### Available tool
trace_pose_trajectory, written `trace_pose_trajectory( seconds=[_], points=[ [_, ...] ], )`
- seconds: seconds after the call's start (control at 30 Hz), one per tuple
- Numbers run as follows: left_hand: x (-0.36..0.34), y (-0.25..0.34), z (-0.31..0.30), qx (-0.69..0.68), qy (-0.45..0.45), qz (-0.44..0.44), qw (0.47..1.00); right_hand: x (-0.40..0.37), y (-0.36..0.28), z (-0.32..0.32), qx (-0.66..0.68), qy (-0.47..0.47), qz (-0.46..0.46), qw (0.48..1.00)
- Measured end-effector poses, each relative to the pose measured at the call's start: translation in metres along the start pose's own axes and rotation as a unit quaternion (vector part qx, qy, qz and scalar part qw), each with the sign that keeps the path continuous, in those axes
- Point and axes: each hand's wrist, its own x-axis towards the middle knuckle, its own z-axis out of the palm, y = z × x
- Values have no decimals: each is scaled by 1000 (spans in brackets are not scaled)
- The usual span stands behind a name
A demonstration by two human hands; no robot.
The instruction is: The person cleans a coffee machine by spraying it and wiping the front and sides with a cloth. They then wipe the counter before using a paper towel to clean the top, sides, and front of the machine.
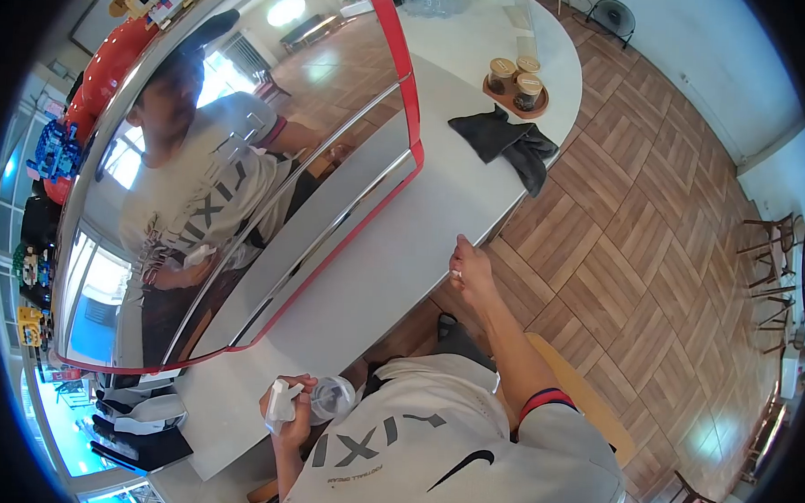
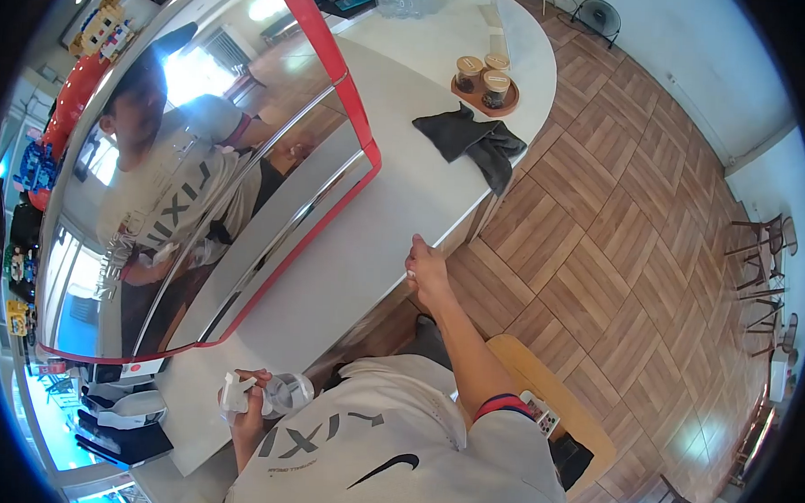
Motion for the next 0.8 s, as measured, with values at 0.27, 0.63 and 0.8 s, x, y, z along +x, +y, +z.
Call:
trace_pose_trajectory(
  seconds=[0.27, 0.63, 0.8],
  points=[
    [-3, 3, 12, 22, -11, 6, 1000, 21, -67, -8, -188, 54, -251, 948],
    [-30, 15, 11, 69, 12, -104, 992, 181, -172, -25, -712, 143, -372, 579],
    [-44, 5, -1, 28, 68, -80, 994, 178, -88, 13, -760, 74, -269, 586]
  ],
)
